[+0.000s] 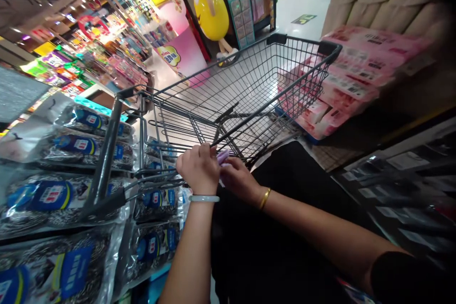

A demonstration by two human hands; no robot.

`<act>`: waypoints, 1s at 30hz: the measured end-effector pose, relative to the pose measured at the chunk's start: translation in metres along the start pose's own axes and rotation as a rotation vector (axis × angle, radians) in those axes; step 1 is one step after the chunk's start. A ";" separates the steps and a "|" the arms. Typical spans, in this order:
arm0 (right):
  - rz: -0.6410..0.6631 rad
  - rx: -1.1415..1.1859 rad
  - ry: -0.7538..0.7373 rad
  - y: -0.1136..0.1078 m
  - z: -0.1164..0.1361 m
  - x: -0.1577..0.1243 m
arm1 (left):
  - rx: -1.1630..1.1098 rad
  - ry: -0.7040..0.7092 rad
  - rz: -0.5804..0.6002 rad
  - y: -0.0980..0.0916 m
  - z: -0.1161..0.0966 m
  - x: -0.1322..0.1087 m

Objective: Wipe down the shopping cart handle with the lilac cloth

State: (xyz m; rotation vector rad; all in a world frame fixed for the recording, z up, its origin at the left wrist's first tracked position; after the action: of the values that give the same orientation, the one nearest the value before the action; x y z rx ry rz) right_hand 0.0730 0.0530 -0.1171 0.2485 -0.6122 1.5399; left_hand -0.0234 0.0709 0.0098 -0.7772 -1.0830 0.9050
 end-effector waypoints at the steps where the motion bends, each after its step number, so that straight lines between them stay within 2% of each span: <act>1: 0.024 -0.015 -0.012 0.002 0.001 0.001 | 0.001 -0.001 -0.002 -0.001 0.000 0.000; 4: 0.029 -0.047 0.101 -0.003 -0.030 -0.007 | 0.006 0.009 -0.006 -0.003 0.000 -0.001; 6: -0.051 -0.069 0.233 -0.014 -0.059 -0.015 | 0.015 0.017 -0.005 -0.003 -0.001 -0.002; 8: -0.137 -0.076 0.312 -0.026 -0.073 -0.017 | 0.022 0.015 -0.002 -0.003 -0.001 -0.002; 10: -0.181 -0.043 0.298 -0.035 -0.064 -0.008 | 0.021 0.004 -0.001 -0.004 0.000 -0.002; 13: -0.198 0.019 0.163 -0.045 -0.026 0.014 | -0.020 -0.007 0.002 -0.005 0.000 -0.003; 15: -0.206 0.019 0.091 -0.049 -0.009 0.023 | -0.063 -0.011 0.007 -0.008 0.000 -0.004; 17: -0.207 0.004 0.076 -0.052 -0.010 0.022 | -0.091 -0.014 0.019 -0.010 0.000 -0.004; 21: -0.231 -0.030 0.162 -0.059 -0.030 0.014 | -0.098 -0.032 0.035 -0.014 0.002 -0.005; 23: -0.239 -0.034 0.155 -0.065 -0.024 0.017 | -0.105 -0.036 0.039 -0.017 0.002 -0.005; 27: -0.256 -0.009 0.079 -0.076 0.003 0.037 | -0.158 -0.044 0.036 -0.027 -0.009 0.001; 30: -0.237 -0.003 0.077 -0.079 -0.004 0.040 | -0.240 0.008 -0.006 -0.036 -0.029 0.018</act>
State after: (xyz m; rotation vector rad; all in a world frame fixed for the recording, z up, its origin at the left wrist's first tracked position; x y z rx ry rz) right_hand 0.1474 0.0857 -0.0826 0.2486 -0.5053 1.3144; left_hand 0.0158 0.0693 0.0404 -0.9737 -1.2000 0.7742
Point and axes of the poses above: each hand's wrist, its own x-axis towards the middle knuckle, its own y-axis out of the palm, z = x × y, the point moved 5 cm from there along x, towards the middle knuckle, and after that the axes turned 8 degrees about y, right-handed, at the moved point
